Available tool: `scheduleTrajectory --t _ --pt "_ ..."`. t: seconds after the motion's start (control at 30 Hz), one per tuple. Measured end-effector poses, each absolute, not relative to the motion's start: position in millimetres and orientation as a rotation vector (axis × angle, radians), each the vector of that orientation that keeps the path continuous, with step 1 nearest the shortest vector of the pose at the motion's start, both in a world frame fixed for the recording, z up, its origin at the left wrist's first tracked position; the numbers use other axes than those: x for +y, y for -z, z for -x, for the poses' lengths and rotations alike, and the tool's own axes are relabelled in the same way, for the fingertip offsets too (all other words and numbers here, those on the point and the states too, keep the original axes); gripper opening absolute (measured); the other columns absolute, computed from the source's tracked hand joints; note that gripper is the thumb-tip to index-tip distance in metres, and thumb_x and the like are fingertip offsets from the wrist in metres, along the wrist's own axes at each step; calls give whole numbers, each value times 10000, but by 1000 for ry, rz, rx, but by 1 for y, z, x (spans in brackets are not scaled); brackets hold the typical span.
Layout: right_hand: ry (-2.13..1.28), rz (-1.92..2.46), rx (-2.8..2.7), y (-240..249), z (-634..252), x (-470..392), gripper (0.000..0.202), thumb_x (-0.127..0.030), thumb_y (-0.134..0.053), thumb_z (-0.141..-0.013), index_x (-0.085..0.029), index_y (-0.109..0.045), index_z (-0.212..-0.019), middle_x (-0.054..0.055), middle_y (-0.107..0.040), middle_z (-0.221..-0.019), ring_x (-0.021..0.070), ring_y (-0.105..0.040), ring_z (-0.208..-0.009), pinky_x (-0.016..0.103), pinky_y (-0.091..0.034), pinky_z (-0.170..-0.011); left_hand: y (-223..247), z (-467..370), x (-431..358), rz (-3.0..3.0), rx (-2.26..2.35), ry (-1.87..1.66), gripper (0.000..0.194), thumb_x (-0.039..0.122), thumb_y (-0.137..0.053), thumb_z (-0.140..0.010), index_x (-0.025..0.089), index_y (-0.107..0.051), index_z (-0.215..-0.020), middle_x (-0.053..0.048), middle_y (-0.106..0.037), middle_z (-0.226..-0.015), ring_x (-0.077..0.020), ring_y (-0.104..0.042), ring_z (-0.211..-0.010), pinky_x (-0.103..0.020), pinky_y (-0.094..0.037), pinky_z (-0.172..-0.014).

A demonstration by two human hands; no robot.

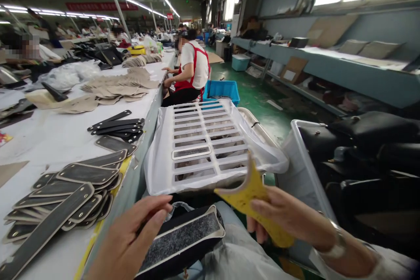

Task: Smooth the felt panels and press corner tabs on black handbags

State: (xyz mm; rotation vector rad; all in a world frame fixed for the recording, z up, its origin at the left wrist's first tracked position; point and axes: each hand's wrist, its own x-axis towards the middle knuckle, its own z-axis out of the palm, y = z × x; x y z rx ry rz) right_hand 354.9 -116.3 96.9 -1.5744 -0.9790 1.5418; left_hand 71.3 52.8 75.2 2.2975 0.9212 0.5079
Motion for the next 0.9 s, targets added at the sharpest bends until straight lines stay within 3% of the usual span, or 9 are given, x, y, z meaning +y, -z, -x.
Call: scheduleTrajectory --t 0.07,0.2,0.27,0.4,0.53,0.7,0.9 --pt "-1651 1567 -965 -65 -356 -106 377 -518 -570 -771 -151 -559 -855 71 -635 -784 136 -600 -592 259 -488 -549 -60 -102 73 -2169 763 -144 352 451 -455 -892 258 -639 -1122 -12 -681 -1096 -189 -623 -996 -295 -480 -918" --pt "-1832 1668 -921 -11 -359 -103 276 -415 -507 -822 -144 -556 -841 41 -606 -684 155 -605 -551 238 -457 -452 -15 -155 99 -1882 565 274 464 477 -434 -884 172 -609 -1187 -74 -638 -1198 -223 -562 -1125 -350 -381 -1031" --pt "-1806 1775 -948 -2 -357 -101 275 -413 -469 -842 -150 -548 -846 35 -598 -656 161 -593 -498 246 -445 -412 4 -171 104 -1779 456 432 493 480 -454 -873 155 -584 -1220 -79 -617 -1231 -225 -546 -1146 -351 -365 -1038" --pt "-1502 2162 -1365 -5 -350 -86 337 -465 -471 -849 -148 -577 -892 102 -652 -740 221 -623 -536 305 -452 -444 25 -186 107 -1581 213 703 523 445 -542 -836 249 -487 -1318 2 -566 -1301 -229 -507 -1193 -340 -355 -1035" --pt "-992 2469 -1767 -4 -337 -69 380 -482 -465 -877 -138 -595 -969 151 -684 -805 308 -667 -734 348 -450 -571 37 -190 109 -1474 139 721 581 378 -583 -817 271 -416 -1363 19 -526 -1342 -257 -452 -1246 -368 -308 -1064" --pt "-851 2605 -1722 8 -324 -62 356 -451 -391 -931 -157 -591 -937 98 -689 -812 250 -668 -730 299 -394 -564 60 -197 106 -1134 65 670 632 269 -633 -766 276 -420 -1361 14 -564 -1299 -272 -460 -1237 -406 -289 -1071" --pt "-867 2542 -1721 19 -330 -58 405 -396 -277 -977 -180 -601 -865 66 -688 -770 192 -649 -683 270 -359 -552 83 -198 96 -875 -53 575 664 252 -655 -770 238 -394 -1381 -35 -571 -1279 -278 -488 -1204 -432 -296 -1060"
